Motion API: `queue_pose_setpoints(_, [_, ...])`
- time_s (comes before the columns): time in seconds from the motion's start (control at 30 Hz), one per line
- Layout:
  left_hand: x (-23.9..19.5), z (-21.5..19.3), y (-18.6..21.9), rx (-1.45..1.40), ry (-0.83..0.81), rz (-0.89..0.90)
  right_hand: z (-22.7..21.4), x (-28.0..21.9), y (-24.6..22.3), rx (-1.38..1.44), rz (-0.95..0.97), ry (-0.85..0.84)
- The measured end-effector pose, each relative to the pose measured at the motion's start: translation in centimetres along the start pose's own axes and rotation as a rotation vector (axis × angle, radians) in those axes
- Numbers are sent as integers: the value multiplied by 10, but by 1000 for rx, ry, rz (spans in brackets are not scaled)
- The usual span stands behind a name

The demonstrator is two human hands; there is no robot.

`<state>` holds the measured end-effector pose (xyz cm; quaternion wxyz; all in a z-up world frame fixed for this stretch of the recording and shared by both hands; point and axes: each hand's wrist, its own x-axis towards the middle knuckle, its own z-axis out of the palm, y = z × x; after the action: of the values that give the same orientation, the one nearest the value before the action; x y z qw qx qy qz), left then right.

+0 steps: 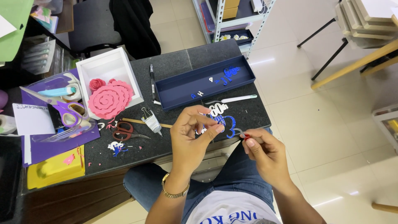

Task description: The person assembles a decorative sign by applying glue to white and blue letter cutouts and pressing them onto a base. They use a red-handled tool to position the letters and scissors to trim excess material.

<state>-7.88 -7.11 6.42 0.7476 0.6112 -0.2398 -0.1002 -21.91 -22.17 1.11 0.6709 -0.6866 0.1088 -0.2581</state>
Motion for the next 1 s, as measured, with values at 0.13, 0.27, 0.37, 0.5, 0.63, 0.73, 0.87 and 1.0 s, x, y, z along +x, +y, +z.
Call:
queue_pose_setpoints(0.13, [0,-3,-1,19,-127,60,6,1,-6,-108,-106,90])
queue_pose_setpoints(0.27, [0,-4,-6,24,-92,42,9,-1,-5,-233,-181,171])
queue_pose_setpoints(0.37, [0,-5,-9,70,-140,58,10,-1,-4,-308,-262,192])
queue_pose_setpoints(0.5, [2,-4,-11,71,-117,61,12,-1,-3,-309,-259,145])
queue_pose_setpoints(0.63, [2,-4,-18,34,-97,30,13,-2,0,-264,-221,120])
queue_pose_setpoints(0.73, [3,-5,-18,-84,-122,17,14,-1,-1,-261,-233,109])
queue_pose_setpoints(0.87, [3,-15,-16,105,-139,-2,15,-2,7,-299,-263,151])
queue_pose_setpoints(1.0, [-27,-11,-44,45,-213,-136,23,7,12,-618,-631,219])
